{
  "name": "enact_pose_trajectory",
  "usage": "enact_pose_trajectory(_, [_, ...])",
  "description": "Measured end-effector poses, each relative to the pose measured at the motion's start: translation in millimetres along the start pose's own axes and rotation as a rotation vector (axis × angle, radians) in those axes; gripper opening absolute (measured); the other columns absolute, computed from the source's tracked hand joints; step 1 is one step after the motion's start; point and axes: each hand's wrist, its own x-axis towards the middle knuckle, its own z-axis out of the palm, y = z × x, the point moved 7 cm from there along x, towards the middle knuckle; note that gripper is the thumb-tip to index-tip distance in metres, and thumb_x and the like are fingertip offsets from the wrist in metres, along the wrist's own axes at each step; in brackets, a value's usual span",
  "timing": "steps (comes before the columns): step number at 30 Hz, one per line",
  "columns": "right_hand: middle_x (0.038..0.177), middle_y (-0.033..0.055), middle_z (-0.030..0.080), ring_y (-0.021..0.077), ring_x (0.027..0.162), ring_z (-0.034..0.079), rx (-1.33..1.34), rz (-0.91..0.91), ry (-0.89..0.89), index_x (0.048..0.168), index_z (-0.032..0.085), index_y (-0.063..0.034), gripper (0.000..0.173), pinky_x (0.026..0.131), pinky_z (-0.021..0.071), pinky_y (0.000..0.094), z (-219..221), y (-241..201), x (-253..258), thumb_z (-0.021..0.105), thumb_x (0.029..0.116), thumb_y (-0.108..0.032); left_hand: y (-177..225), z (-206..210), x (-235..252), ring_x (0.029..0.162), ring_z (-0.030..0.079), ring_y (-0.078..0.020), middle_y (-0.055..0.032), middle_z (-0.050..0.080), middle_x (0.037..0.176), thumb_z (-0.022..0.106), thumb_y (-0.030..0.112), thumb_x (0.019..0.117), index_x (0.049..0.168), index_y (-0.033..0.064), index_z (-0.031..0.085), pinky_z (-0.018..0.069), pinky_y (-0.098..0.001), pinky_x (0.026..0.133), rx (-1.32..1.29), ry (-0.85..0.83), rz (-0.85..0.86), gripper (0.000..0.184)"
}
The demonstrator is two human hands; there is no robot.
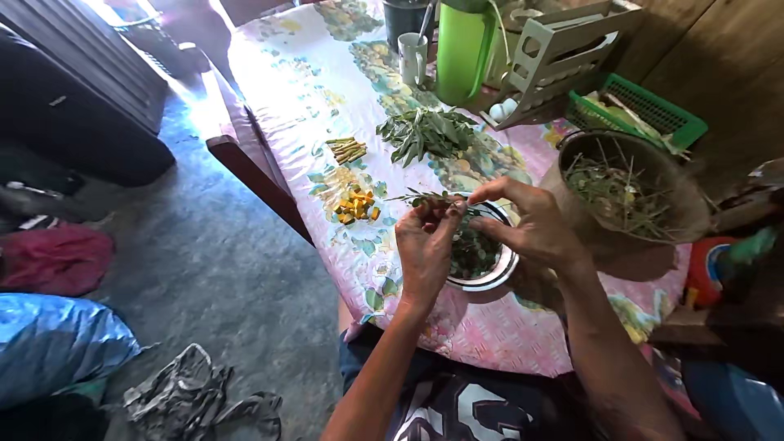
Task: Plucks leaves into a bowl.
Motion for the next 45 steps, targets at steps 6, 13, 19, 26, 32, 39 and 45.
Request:
enact_pose_trajectory(6, [0.096, 0.0045, 0.069, 0.0098, 0.082, 0.067, 0.376, 0.074, 0.081, 0.106, 0.067, -0.0012, 0.013, 0.075, 0.0601, 0.0248, 14, 7, -6, 0.065, 0.0931, -0.002, 0, -2, 1, 0.109, 0.066, -0.0171, -0.0046, 0.070, 0.118, 0.073, 0.016, 0.0940, 0.113, 0.0095, 0.072, 0.0571, -0.0341, 0.090, 0.044, -0.037, 0.089, 0.021])
enact_pose_trajectory(13, [0.095, 0.0029, 0.065, 0.0092, 0.075, 0.063, 0.702, 0.201, 0.099, 0.108, 0.067, -0.0074, 0.011, 0.064, 0.0578, 0.0239, 26, 23, -16, 0.064, 0.0985, -0.011, -8, 3, 4, 0.106, 0.068, -0.0171, -0.0084, 0.068, 0.119, 0.070, 0.006, 0.0918, 0.125, 0.0028, 0.062, 0.0597, -0.0337, 0.091, -0.036, -0.287, 0.095, 0.034])
enact_pose_trajectory(19, [0.096, 0.0000, 0.064, 0.0063, 0.079, 0.063, 0.801, 0.185, 0.087, 0.111, 0.065, -0.0103, 0.012, 0.069, 0.0574, 0.0218, 28, 24, -16, 0.063, 0.1005, -0.017, -4, 12, 5, 0.098, 0.068, -0.0172, -0.0089, 0.068, 0.108, 0.067, 0.003, 0.0945, 0.118, 0.0014, 0.063, 0.0604, -0.0316, 0.084, -0.025, -0.367, 0.106, 0.024])
enact_pose_trajectory(26, [0.095, -0.0002, 0.063, 0.0049, 0.077, 0.061, 0.740, 0.153, 0.053, 0.108, 0.065, -0.0120, 0.013, 0.065, 0.0543, 0.0194, 25, 26, -18, 0.061, 0.0993, -0.021, -10, 16, 4, 0.082, 0.068, -0.0148, -0.0085, 0.067, 0.101, 0.062, 0.001, 0.0963, 0.114, 0.0014, 0.063, 0.0614, -0.0295, 0.074, -0.089, -0.399, 0.061, 0.018])
enact_pose_trajectory(32, [0.093, 0.0026, 0.064, 0.0078, 0.076, 0.062, 0.696, 0.149, 0.054, 0.106, 0.065, -0.0075, 0.011, 0.065, 0.0558, 0.0226, 24, 25, -18, 0.062, 0.0964, -0.011, -20, 17, 2, 0.078, 0.067, -0.0141, -0.0079, 0.067, 0.099, 0.060, 0.011, 0.1007, 0.117, 0.0042, 0.062, 0.0611, -0.0311, 0.071, -0.254, -0.421, -0.046, 0.017])
enact_pose_trajectory(39, [0.096, -0.0007, 0.064, 0.0046, 0.078, 0.061, 0.757, 0.147, 0.056, 0.108, 0.066, -0.0118, 0.013, 0.066, 0.0549, 0.0198, 27, 26, -18, 0.062, 0.0989, -0.020, -11, 19, 2, 0.076, 0.067, -0.0156, -0.0101, 0.066, 0.098, 0.063, 0.000, 0.0959, 0.112, 0.0029, 0.061, 0.0621, -0.0314, 0.068, -0.259, -0.470, -0.046, 0.017])
enact_pose_trajectory(45, [0.092, -0.0001, 0.061, 0.0053, 0.072, 0.058, 0.652, 0.141, 0.081, 0.103, 0.063, -0.0116, 0.013, 0.060, 0.0512, 0.0199, 24, 23, -19, 0.056, 0.0996, -0.022, -14, 22, 1, 0.070, 0.064, -0.0134, -0.0076, 0.065, 0.093, 0.060, 0.001, 0.0961, 0.109, 0.0051, 0.062, 0.0603, -0.0295, 0.064, -0.269, -0.469, -0.060, 0.013])
